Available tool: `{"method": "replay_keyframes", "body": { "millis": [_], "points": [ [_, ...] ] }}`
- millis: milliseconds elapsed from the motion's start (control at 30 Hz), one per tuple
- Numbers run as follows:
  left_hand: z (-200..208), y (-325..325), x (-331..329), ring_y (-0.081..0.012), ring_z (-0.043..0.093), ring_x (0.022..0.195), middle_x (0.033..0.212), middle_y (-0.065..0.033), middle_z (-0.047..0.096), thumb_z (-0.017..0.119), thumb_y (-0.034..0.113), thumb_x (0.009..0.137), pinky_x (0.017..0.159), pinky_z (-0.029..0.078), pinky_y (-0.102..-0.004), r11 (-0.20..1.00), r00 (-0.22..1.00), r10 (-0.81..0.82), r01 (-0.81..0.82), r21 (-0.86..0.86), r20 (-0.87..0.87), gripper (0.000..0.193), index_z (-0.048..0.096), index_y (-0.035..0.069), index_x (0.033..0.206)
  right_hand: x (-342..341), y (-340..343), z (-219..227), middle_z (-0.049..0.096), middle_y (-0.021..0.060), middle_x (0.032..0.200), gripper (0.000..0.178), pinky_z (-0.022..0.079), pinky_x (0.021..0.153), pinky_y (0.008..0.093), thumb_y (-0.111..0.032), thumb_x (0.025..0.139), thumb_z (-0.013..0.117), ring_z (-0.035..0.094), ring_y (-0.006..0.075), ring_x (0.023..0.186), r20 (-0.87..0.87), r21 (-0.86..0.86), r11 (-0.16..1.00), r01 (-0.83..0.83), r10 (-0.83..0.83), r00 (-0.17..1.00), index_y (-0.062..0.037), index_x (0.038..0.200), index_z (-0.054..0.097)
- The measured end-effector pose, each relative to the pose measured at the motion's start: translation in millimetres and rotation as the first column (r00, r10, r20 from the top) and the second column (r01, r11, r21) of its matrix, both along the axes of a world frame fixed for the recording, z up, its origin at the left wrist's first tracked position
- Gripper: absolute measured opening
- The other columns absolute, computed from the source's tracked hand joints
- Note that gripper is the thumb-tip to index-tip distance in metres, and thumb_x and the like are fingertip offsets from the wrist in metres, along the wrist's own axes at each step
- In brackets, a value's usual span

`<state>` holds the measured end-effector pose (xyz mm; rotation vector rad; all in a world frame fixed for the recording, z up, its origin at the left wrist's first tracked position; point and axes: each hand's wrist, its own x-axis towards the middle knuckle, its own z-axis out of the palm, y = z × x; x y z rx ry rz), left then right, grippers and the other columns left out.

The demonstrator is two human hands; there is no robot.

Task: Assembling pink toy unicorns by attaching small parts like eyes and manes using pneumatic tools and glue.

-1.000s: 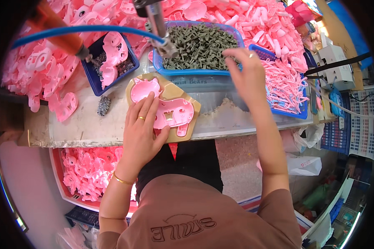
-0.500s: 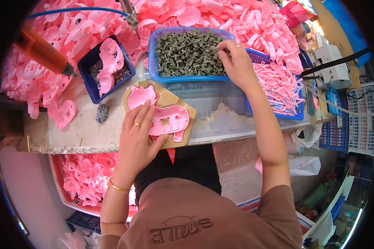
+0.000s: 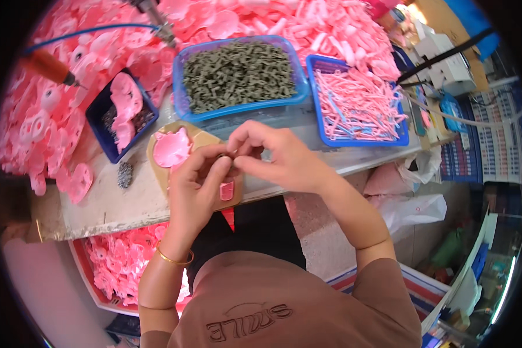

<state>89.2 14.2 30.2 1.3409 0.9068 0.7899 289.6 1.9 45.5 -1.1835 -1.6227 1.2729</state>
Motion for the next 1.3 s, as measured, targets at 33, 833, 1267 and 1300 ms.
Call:
{"method": "replay_keyframes", "body": {
  "millis": [33,833,1267,1300],
  "points": [
    [-2.8,-1.7,1.4,-0.0161,0.069,0.094,0.106,-0.0105,0.071,0.062,0.009,0.098,0.082,0.056,-0.0288,0.997,0.998,0.025,-0.022,-0.068,0.049,0.027,0.062,-0.003,0.122,1.3,-5.4,0.1,0.069,0.0043,0.096,0.021,0.051,0.076,0.0284,-0.009,0.091,0.069,0.065,0.0104,0.084,0.002,-0.009,1.0,0.021,-0.021,1.0,-0.0033,0.111,0.064],
    [-15.4,-10.0,-9.6,-0.0148,0.068,0.095,0.11,-0.008,0.068,0.061,0.006,0.097,0.084,0.057,-0.0282,0.995,0.992,0.061,-0.052,-0.082,0.114,0.025,0.064,-0.002,0.121,185.5,6.1,-17.4,0.07,0.0059,0.074,0.028,0.047,0.059,0.027,-0.028,0.086,0.075,0.062,0.0111,0.064,0.606,0.365,0.68,0.636,-0.692,0.393,-0.0004,0.088,0.074],
    [-11.4,-8.6,-7.3,-0.0144,0.068,0.093,0.109,-0.0097,0.07,0.059,0.01,0.1,0.081,0.058,-0.0277,0.991,0.992,0.102,-0.096,-0.09,0.068,0.024,0.066,-0.004,0.118,105.7,5.6,-10.9,0.071,0.0103,0.097,0.016,0.055,0.074,0.0271,-0.012,0.096,0.065,0.07,0.0159,0.082,-0.19,-0.098,0.932,0.35,-0.363,0.912,-0.0073,0.11,0.06],
    [-11.9,-6.0,-7.1,-0.0156,0.069,0.094,0.11,-0.0108,0.069,0.057,0.012,0.102,0.081,0.059,-0.0283,0.993,0.995,0.089,-0.085,-0.079,0.049,0.026,0.066,-0.003,0.12,91.2,1.9,-6.1,0.071,0.0077,0.096,0.019,0.053,0.073,0.0256,-0.008,0.094,0.066,0.068,0.0141,0.081,-0.204,-0.143,0.95,0.279,-0.304,0.931,-0.0062,0.112,0.059]
  ]
}}
